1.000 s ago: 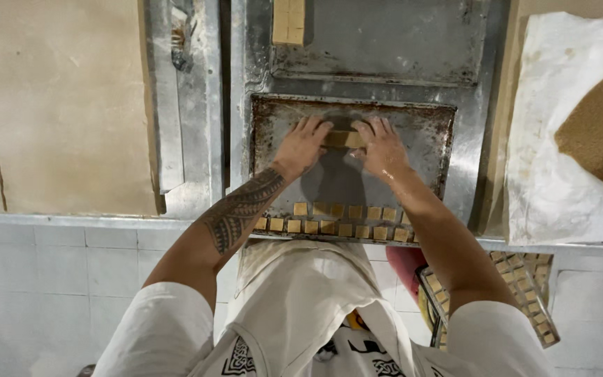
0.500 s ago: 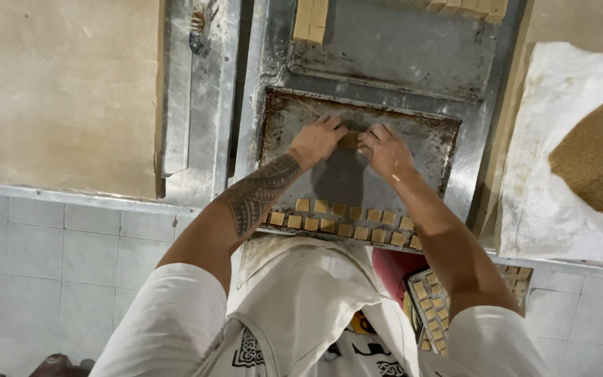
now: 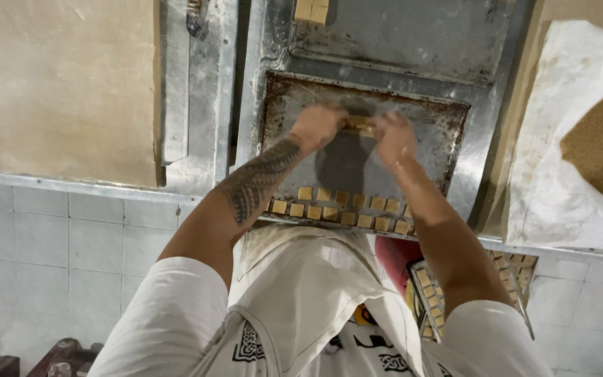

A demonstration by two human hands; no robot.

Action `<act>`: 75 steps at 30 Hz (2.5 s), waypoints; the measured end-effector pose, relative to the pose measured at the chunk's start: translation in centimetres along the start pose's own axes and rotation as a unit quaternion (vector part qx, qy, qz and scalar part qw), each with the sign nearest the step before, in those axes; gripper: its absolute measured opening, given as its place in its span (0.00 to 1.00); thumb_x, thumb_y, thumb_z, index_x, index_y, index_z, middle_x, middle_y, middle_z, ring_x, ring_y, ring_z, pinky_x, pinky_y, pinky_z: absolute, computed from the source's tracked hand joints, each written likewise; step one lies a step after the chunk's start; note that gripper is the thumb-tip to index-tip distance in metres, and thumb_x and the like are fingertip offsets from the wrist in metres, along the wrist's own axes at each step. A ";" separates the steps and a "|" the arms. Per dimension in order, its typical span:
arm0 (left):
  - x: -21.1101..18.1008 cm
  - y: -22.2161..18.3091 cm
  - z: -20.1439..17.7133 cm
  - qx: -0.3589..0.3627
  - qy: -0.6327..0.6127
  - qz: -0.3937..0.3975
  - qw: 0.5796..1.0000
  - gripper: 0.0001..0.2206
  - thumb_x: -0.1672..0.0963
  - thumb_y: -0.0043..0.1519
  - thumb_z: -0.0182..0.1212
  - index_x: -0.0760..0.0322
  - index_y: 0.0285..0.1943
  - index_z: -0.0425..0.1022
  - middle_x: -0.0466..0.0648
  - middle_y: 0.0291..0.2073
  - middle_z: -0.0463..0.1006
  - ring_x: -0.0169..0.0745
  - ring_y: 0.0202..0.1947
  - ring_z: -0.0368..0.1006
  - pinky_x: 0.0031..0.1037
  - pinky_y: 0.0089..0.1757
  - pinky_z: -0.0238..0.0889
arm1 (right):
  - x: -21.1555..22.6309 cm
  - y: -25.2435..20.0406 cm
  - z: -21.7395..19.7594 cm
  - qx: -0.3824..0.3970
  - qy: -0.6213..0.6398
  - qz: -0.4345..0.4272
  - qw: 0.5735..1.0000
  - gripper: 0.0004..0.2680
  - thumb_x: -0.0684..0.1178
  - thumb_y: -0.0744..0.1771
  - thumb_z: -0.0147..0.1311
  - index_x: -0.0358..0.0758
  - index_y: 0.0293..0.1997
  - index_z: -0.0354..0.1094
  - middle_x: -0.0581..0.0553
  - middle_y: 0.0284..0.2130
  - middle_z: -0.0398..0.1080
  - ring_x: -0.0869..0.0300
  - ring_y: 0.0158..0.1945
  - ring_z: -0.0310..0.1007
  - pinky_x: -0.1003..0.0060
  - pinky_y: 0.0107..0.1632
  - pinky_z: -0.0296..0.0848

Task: The person arranges small square pieces of dough onto a metal baking tray by hand, placing them in a grid pattern.

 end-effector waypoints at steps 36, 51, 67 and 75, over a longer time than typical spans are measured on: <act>13.5 -9.6 2.3 0.137 0.011 -0.024 0.990 0.11 0.54 0.59 0.66 0.68 0.38 0.82 0.57 0.28 0.80 0.50 0.25 0.73 0.40 0.32 0.67 | 14.9 -2.5 6.3 0.209 0.011 0.086 0.974 0.16 0.51 0.66 0.61 0.37 0.58 0.70 0.35 0.47 0.76 0.42 0.50 0.77 0.50 0.53 0.74; 7.2 -21.5 0.8 -0.034 0.080 -0.073 0.994 0.24 0.58 0.51 0.68 0.66 0.58 0.72 0.57 0.53 0.71 0.59 0.58 0.66 0.46 0.53 0.64 | 19.7 -6.1 8.3 0.225 -0.049 -0.008 0.973 0.19 0.51 0.63 0.64 0.37 0.59 0.67 0.34 0.53 0.67 0.40 0.59 0.66 0.48 0.60 0.68; 7.3 -20.4 -0.4 -0.036 0.060 -0.097 0.993 0.27 0.57 0.52 0.69 0.62 0.63 0.71 0.57 0.56 0.68 0.60 0.61 0.58 0.50 0.57 0.56 | 18.0 -3.5 8.8 0.182 -0.047 0.021 0.982 0.21 0.51 0.63 0.65 0.40 0.62 0.66 0.32 0.60 0.63 0.38 0.65 0.61 0.47 0.64 0.64; 7.5 -18.8 -0.3 -0.012 0.145 -0.079 0.986 0.25 0.59 0.56 0.66 0.61 0.64 0.70 0.58 0.60 0.66 0.61 0.64 0.57 0.50 0.58 0.55 | 18.7 -3.1 8.4 0.256 -0.066 0.040 0.963 0.20 0.50 0.64 0.65 0.42 0.62 0.65 0.37 0.60 0.62 0.41 0.66 0.61 0.48 0.62 0.66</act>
Point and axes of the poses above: each hand's wrist, its own y-axis towards the middle knuckle, its own z-axis out of the palm, x = y × z, the point moved 1 cm from there along y, towards the middle knuckle
